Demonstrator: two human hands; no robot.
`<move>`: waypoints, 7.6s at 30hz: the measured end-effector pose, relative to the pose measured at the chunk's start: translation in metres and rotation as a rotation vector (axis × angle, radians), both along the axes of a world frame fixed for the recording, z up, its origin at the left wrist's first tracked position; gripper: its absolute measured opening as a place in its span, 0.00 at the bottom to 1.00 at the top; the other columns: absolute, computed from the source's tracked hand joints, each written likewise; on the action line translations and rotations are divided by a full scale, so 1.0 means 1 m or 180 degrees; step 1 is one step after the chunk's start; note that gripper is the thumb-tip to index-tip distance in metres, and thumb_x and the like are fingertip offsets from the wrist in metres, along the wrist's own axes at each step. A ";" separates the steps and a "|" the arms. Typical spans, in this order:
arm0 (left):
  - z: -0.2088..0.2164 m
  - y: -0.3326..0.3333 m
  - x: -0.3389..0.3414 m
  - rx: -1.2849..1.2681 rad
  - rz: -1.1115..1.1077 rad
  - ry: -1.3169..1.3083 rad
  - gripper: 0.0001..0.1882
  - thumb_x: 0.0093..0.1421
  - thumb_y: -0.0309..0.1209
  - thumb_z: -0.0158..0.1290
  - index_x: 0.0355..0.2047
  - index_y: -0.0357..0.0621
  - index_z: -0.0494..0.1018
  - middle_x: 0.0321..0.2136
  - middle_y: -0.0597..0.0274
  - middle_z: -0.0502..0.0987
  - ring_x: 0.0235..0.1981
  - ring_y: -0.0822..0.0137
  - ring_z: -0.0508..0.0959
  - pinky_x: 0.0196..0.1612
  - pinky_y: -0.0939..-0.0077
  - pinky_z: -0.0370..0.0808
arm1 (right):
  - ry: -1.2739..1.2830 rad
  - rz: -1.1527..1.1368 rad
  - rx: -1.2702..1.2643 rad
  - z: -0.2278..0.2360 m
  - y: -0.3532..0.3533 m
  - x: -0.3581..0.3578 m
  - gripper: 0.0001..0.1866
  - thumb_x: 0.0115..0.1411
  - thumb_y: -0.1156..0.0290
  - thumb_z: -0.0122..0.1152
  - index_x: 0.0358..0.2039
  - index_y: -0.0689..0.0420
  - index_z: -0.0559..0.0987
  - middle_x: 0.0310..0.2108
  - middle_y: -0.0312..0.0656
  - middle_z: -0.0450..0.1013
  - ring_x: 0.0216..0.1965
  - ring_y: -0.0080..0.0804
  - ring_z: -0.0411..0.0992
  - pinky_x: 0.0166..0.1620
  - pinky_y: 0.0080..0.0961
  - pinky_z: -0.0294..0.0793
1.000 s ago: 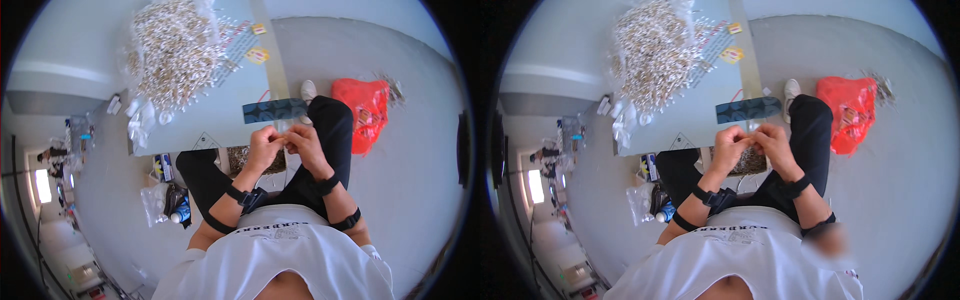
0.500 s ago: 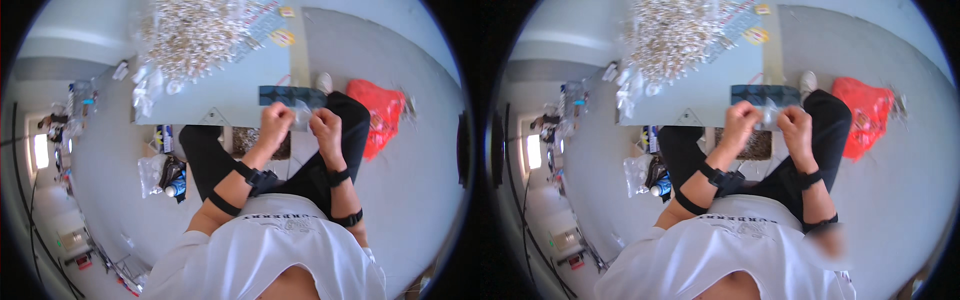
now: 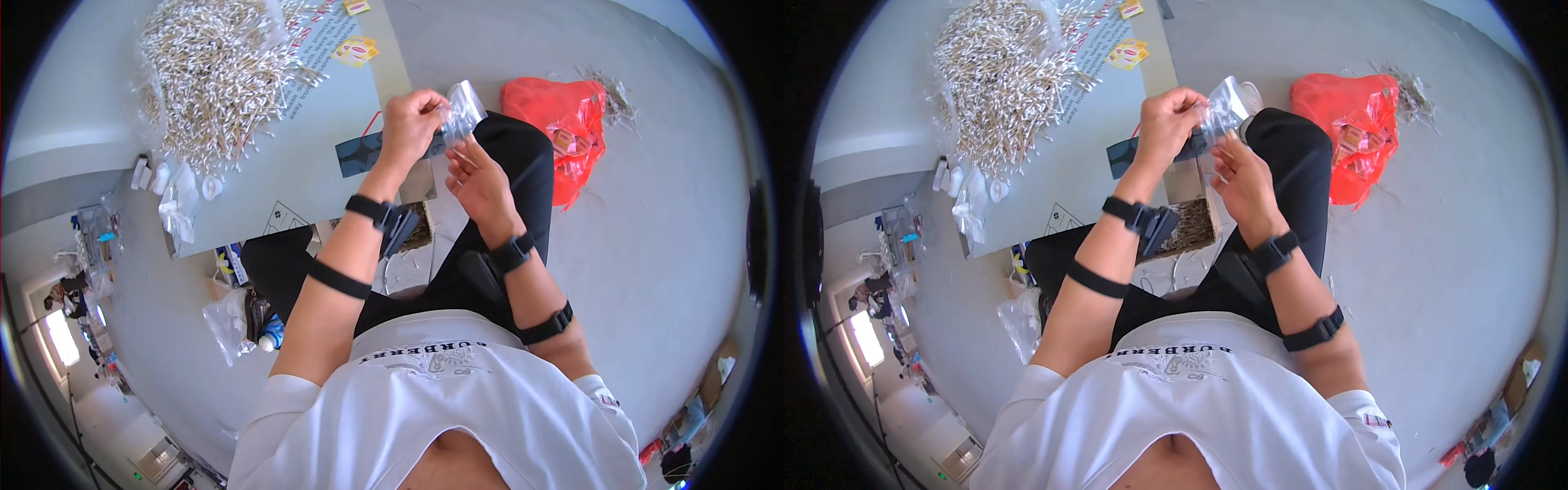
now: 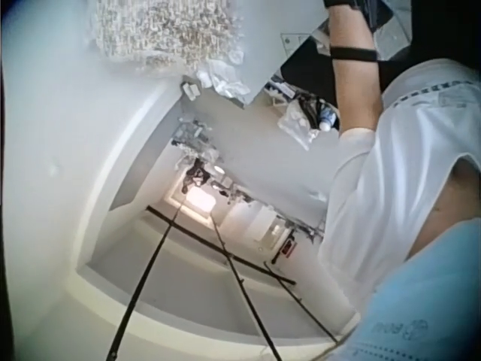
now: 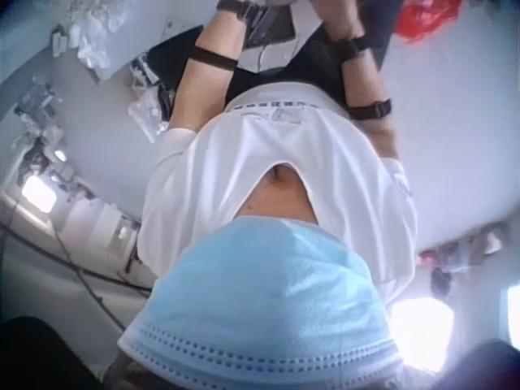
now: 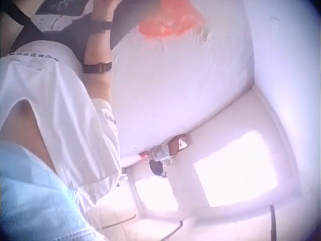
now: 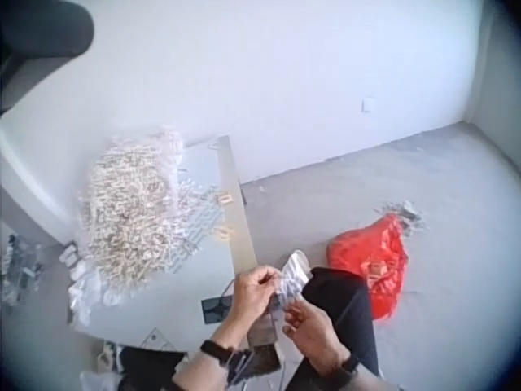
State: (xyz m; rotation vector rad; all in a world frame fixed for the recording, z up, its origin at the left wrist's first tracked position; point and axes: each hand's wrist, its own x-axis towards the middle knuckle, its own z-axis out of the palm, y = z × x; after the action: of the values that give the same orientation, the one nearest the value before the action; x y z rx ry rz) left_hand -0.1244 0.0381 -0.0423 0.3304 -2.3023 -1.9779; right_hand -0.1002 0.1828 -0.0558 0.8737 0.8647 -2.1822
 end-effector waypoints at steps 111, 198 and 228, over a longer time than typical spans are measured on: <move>-0.027 -0.145 0.099 -0.3099 0.0741 0.0195 0.14 0.46 0.24 0.59 0.36 0.48 0.73 0.36 0.65 0.71 0.42 0.59 0.69 0.45 0.61 0.64 | 0.5400 0.2374 0.4430 -0.019 -0.246 -0.113 0.13 0.53 0.66 0.60 0.34 0.61 0.75 0.37 0.54 0.73 0.37 0.54 0.74 0.41 0.42 0.74; -0.050 -0.153 0.098 -0.2405 0.1640 0.0581 0.15 0.45 0.19 0.57 0.35 0.45 0.77 0.36 0.60 0.73 0.43 0.56 0.70 0.49 0.63 0.68 | 0.6078 0.2916 0.3745 -0.025 -0.181 -0.042 0.02 0.53 0.74 0.58 0.25 0.57 0.76 0.32 0.44 0.71 0.38 0.44 0.71 0.41 0.37 0.72; -0.052 -0.180 0.057 -0.2076 0.1147 0.0873 0.16 0.48 0.19 0.55 0.39 0.46 0.77 0.42 0.58 0.71 0.49 0.54 0.68 0.50 0.63 0.67 | 0.5155 0.1985 0.3069 -0.011 -0.137 -0.007 0.06 0.49 0.76 0.63 0.30 0.56 0.79 0.29 0.43 0.70 0.34 0.45 0.72 0.36 0.37 0.72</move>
State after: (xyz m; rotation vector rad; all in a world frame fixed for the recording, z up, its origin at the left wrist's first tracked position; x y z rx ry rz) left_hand -0.0672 -0.1417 -0.0944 0.3507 -2.3364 -0.9723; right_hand -0.1075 0.0460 -0.0670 -1.0579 2.5179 -1.4267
